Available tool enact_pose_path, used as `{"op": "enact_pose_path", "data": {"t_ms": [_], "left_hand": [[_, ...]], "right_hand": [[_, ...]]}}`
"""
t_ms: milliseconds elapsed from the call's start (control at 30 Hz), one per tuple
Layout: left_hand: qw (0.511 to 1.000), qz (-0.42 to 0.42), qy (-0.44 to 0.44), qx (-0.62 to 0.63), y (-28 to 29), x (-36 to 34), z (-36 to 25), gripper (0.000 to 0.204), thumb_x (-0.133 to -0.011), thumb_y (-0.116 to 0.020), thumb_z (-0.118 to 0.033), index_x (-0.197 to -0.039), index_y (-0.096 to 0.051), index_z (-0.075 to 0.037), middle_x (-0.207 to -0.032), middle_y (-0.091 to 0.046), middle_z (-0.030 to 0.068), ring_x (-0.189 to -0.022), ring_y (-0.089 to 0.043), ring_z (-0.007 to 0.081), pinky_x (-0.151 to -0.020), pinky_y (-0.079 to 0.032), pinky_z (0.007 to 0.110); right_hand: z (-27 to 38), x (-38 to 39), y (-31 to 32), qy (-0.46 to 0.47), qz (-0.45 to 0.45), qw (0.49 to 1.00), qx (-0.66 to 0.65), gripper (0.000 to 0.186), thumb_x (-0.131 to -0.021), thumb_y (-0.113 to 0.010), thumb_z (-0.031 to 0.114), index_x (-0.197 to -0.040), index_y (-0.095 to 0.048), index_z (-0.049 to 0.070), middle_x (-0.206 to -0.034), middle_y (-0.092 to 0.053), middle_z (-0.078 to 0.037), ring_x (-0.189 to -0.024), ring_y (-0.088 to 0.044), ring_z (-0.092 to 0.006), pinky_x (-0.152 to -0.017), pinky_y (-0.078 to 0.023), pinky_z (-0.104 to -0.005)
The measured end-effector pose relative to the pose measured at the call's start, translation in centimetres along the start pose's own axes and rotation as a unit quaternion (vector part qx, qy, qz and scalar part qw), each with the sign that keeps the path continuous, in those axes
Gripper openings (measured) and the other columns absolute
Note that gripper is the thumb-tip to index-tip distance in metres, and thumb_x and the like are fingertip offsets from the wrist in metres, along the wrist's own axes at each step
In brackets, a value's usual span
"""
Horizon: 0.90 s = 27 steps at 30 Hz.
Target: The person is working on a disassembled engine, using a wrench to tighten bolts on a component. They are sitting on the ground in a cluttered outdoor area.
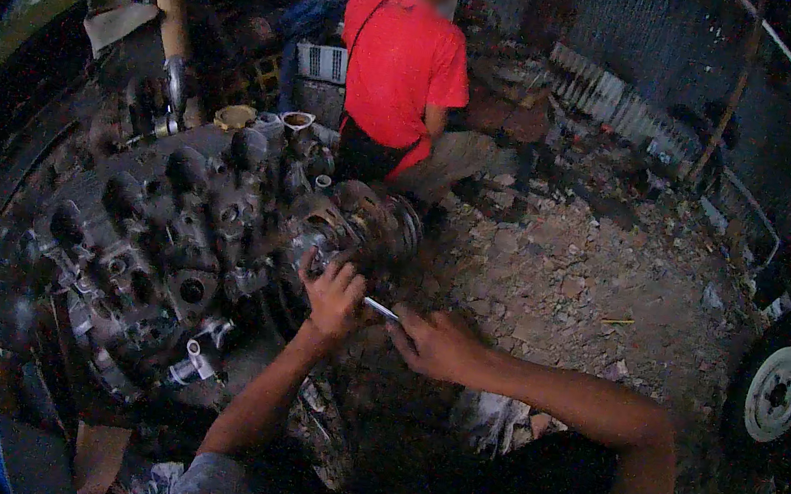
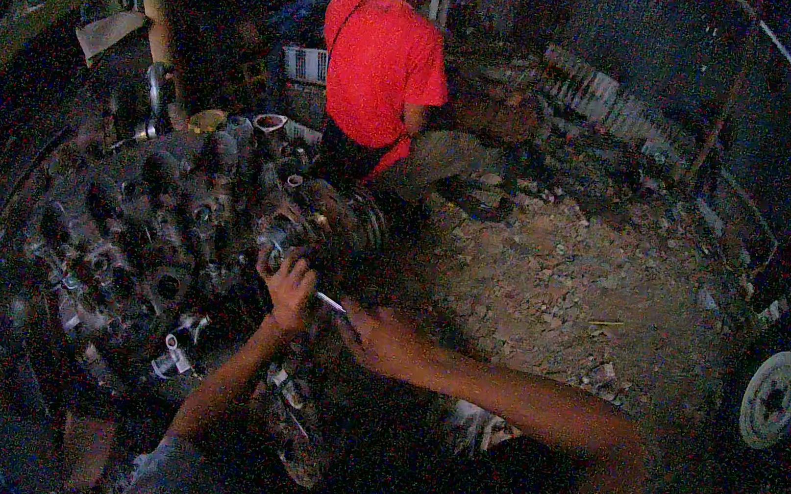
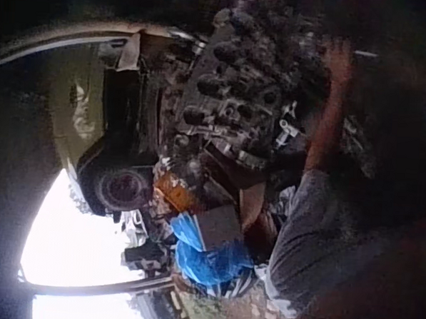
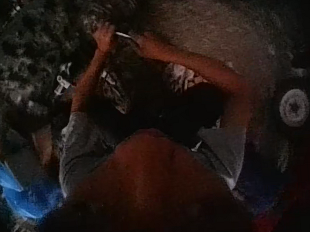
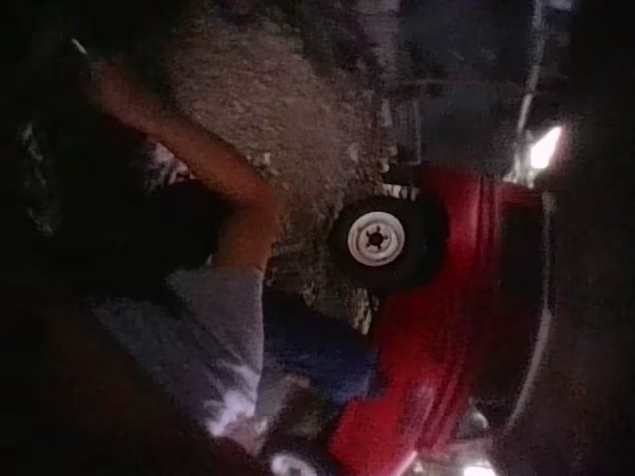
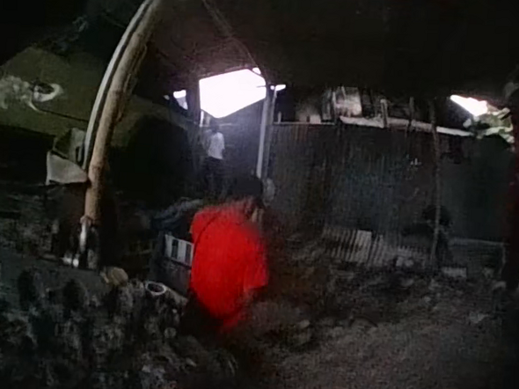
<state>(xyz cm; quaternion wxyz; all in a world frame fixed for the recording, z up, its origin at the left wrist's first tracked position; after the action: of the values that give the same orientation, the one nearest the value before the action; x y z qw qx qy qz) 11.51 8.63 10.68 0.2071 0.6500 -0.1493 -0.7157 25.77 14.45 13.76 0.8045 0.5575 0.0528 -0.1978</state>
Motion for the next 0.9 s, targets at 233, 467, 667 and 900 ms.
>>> {"op": "enact_pose_path", "data": {"t_ms": [233,467,667,900], "left_hand": [[0.996,0.024,0.082,0.009,-2.3,2.8,2.3,0.015,-0.063,-0.055,-0.021,-0.071,-0.052,-0.009,-0.101,-0.059,0.0111,-0.103,-0.054,0.0277,-0.102,-0.018,0.059],[0.995,-0.025,0.096,0.000,-1.1,0.4,0.8,0.011,-0.065,-0.066,-0.021,-0.075,-0.063,-0.016,-0.121,-0.057,0.0001,-0.126,-0.040,0.0291,-0.107,-0.010,0.056],[0.992,0.010,0.122,-0.041,-1.1,1.3,1.6,0.006,-0.067,-0.065,-0.022,-0.072,-0.066,-0.019,-0.125,-0.056,-0.0002,-0.128,-0.037,0.0319,-0.107,-0.018,0.057],[0.994,-0.018,0.109,-0.020,-1.1,1.1,1.1,0.009,-0.064,-0.065,-0.020,-0.073,-0.065,-0.018,-0.123,-0.056,0.0011,-0.125,-0.040,0.0337,-0.104,-0.026,0.056]], "right_hand": [[-7.2,-0.9,-5.9,0.207,0.106,0.972,-0.020,0.047,-0.082,-0.060,0.046,-0.118,-0.054,0.017,-0.069,-0.063,-0.014,-0.056,-0.059,-0.0346,-0.055,-0.049,-0.0456],[-18.4,1.0,-20.0,0.153,0.377,0.911,-0.073,0.038,-0.082,-0.062,0.031,-0.114,-0.055,0.011,-0.093,-0.063,-0.019,-0.085,-0.061,-0.0335,-0.073,-0.050,-0.0451],[-17.6,0.7,-26.2,0.103,0.583,0.802,0.074,0.037,-0.081,-0.062,0.029,-0.110,-0.057,0.007,-0.092,-0.063,-0.018,-0.084,-0.061,-0.0321,-0.072,-0.049,-0.0448],[-19.0,9.0,-31.8,0.122,0.677,0.719,0.097,0.034,-0.081,-0.062,0.029,-0.106,-0.058,0.006,-0.089,-0.063,-0.018,-0.081,-0.061,-0.0315,-0.070,-0.049,-0.0440]]}}
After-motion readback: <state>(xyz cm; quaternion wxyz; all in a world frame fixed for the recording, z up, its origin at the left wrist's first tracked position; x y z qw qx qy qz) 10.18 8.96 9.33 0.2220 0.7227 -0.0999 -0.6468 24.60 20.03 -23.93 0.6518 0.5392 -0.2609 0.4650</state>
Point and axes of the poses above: each hand's wrist, its own x-axis away from the middle knuckle, its own y-axis out of the back of the hand, z = x × y, the point moved 6 cm from there along -x, towards the middle knuckle
